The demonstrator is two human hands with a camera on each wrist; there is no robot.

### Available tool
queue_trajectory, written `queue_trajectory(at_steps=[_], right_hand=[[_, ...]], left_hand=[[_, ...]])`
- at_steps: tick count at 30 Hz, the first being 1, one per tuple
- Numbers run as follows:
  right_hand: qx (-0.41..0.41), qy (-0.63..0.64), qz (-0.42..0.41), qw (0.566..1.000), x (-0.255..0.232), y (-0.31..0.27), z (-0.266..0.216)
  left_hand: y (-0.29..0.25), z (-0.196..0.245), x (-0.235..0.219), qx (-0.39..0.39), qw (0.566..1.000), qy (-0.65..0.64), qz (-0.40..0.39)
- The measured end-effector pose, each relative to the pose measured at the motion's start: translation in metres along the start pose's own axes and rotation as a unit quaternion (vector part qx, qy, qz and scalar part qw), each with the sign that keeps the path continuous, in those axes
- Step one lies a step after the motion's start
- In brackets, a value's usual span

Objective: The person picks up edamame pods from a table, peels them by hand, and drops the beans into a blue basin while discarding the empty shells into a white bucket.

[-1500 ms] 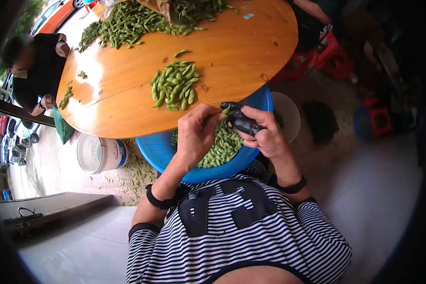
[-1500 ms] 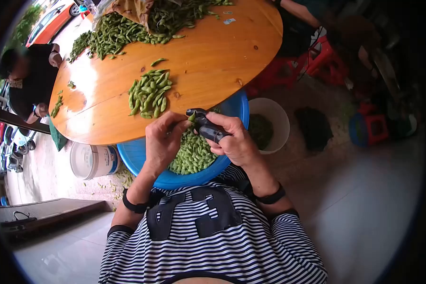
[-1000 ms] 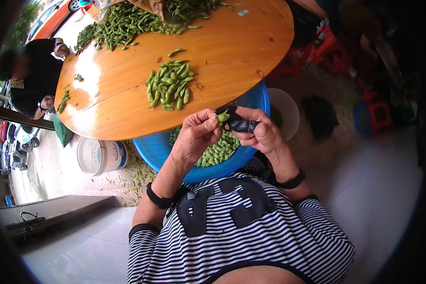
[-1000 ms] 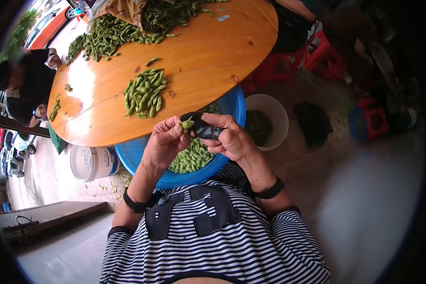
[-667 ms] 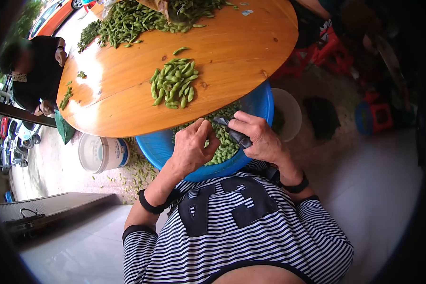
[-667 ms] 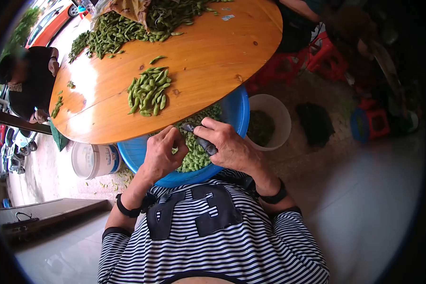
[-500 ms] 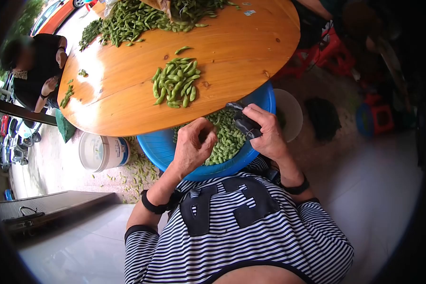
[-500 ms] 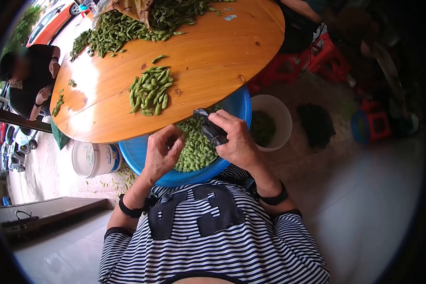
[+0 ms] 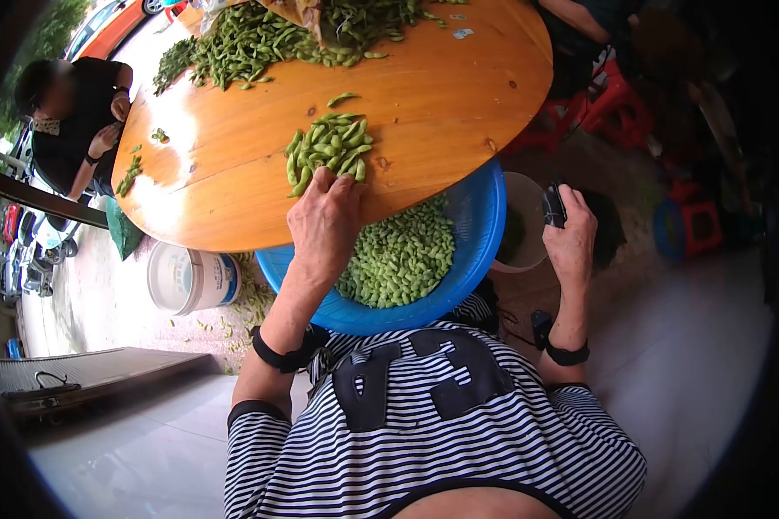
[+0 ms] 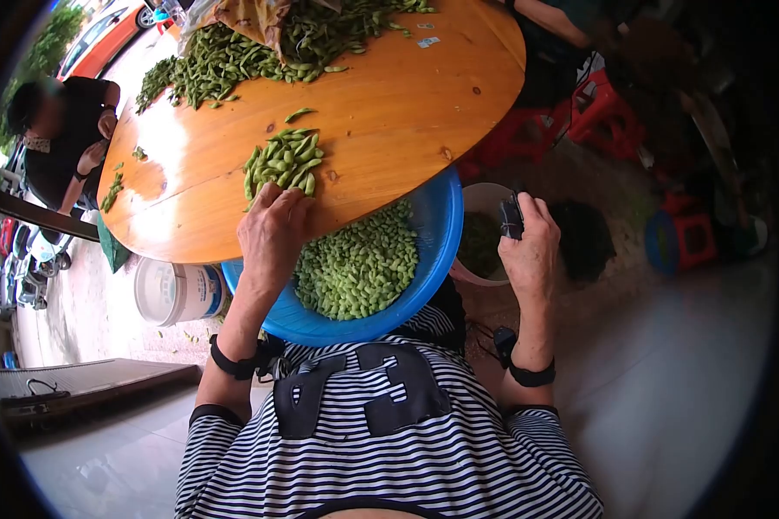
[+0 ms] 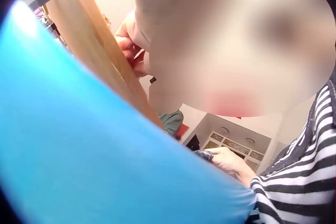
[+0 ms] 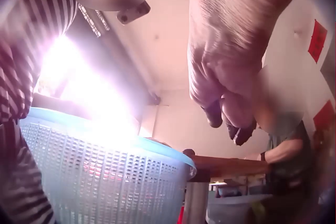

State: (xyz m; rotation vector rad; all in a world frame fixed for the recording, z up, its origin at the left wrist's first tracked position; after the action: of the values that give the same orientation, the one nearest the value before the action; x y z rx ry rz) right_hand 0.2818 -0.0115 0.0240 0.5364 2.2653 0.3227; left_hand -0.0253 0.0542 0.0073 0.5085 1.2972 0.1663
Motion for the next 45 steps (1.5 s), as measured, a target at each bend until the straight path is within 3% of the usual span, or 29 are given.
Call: queue_trajectory(at_steps=[2, 4, 7, 9, 10, 11, 12, 13, 15, 19, 22, 28, 30, 31, 32, 33, 34, 36, 37, 38, 39, 40, 41, 42, 44, 45], right_hand=[[0.0, -0.001, -0.005, 1.0, 0.005, -0.001, -0.005], [-0.071, 0.133, -0.054, 0.987, 0.022, -0.001, -0.021], [-0.001, 0.302, -0.168, 0.939, 0.057, -0.007, -0.038], [0.053, 0.371, -0.242, 0.895, 0.072, -0.009, -0.053], [0.123, 0.454, -0.298, 0.83, 0.08, -0.012, -0.051], [0.158, 0.507, -0.297, 0.794, 0.085, -0.013, -0.058], [0.193, 0.556, -0.294, 0.753, 0.088, -0.014, -0.065], [0.194, 0.555, -0.294, 0.753, 0.088, -0.015, -0.066], [0.227, 0.606, -0.321, 0.691, 0.09, -0.016, -0.069], [0.224, 0.609, -0.323, 0.689, 0.088, -0.019, -0.064], [0.239, 0.61, -0.332, 0.678, 0.087, -0.02, -0.062], [0.229, 0.59, -0.338, 0.697, 0.088, -0.02, -0.06], [0.206, 0.654, -0.342, 0.643, 0.089, -0.021, -0.055], [0.207, 0.653, -0.341, 0.643, 0.09, -0.022, -0.054], [0.219, 0.689, -0.349, 0.597, 0.091, -0.023, -0.054], [0.231, 0.721, -0.355, 0.548, 0.092, -0.024, -0.055], [0.23, 0.721, -0.354, 0.548, 0.092, -0.024, -0.054], [0.234, 0.732, -0.369, 0.522, 0.091, -0.024, -0.053], [0.234, 0.732, -0.37, 0.522, 0.091, -0.024, -0.054], [0.209, 0.696, -0.354, 0.589, 0.089, -0.023, -0.055], [0.182, 0.656, -0.335, 0.652, 0.086, -0.022, -0.058], [0.182, 0.656, -0.335, 0.651, 0.083, -0.022, -0.062], [0.152, 0.6, -0.339, 0.708, 0.08, -0.022, -0.066], [0.12, 0.54, -0.342, 0.76, 0.077, -0.023, -0.071], [0.125, 0.529, -0.326, 0.773, 0.079, -0.025, -0.074], [0.086, 0.506, -0.308, 0.801, 0.079, -0.025, -0.073]], left_hand=[[0.0, 0.001, 0.002, -0.006, 1.0, -0.009, 0.01], [-0.001, 0.003, 0.0, -0.012, 1.0, -0.016, 0.021], [-0.003, 0.013, -0.008, 0.046, 0.992, -0.097, 0.07], [-0.006, 0.017, -0.005, 0.006, 0.973, -0.229, -0.04], [-0.009, 0.018, -0.004, 0.006, 0.972, -0.231, -0.041], [-0.012, 0.017, 0.002, -0.049, 0.918, -0.377, -0.112], [-0.017, 0.019, 0.008, -0.103, 0.835, -0.511, -0.178], [-0.018, 0.021, 0.008, -0.104, 0.834, -0.512, -0.178], [-0.022, 0.026, 0.009, -0.142, 0.744, -0.616, -0.217], [-0.029, 0.027, 0.014, -0.155, 0.712, -0.656, -0.196], [-0.031, 0.03, 0.013, -0.153, 0.724, -0.649, -0.177], [-0.032, 0.032, 0.008, -0.143, 0.766, -0.605, -0.162], [-0.032, 0.029, 0.011, -0.169, 0.649, -0.702, -0.239], [-0.032, 0.028, 0.014, -0.195, 0.561, -0.756, -0.276], [-0.033, 0.028, 0.019, -0.195, 0.56, -0.756, -0.277], [-0.034, 0.031, 0.023, -0.185, 0.482, -0.806, -0.291], [-0.035, 0.033, 0.025, -0.174, 0.399, -0.848, -0.303], [-0.035, 0.035, 0.022, -0.171, 0.4, -0.847, -0.305], [-0.035, 0.034, 0.021, -0.183, 0.445, -0.826, -0.293], [-0.035, 0.034, 0.019, -0.195, 0.489, -0.803, -0.28], [-0.036, 0.037, 0.016, -0.195, 0.489, -0.802, -0.28], [-0.036, 0.038, 0.013, -0.175, 0.567, -0.761, -0.262], [-0.036, 0.039, 0.011, -0.154, 0.639, -0.714, -0.241], [-0.037, 0.038, 0.012, -0.154, 0.639, -0.714, -0.241], [-0.038, 0.032, 0.013, -0.127, 0.819, -0.531, -0.177], [-0.037, 0.03, 0.013, -0.088, 0.865, -0.473, -0.139]])
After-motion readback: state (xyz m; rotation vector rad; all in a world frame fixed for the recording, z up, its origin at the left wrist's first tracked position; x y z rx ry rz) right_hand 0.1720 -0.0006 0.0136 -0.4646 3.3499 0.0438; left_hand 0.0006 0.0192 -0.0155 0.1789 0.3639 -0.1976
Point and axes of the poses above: each hand's wrist, its own y-axis towards the middle knuckle, its own x-axis out of the palm, z = x × y, the point moved 3 cm from there along y, towards the middle knuckle, and after that the axes turned 13 degrees about y, right-handed, at the moved point
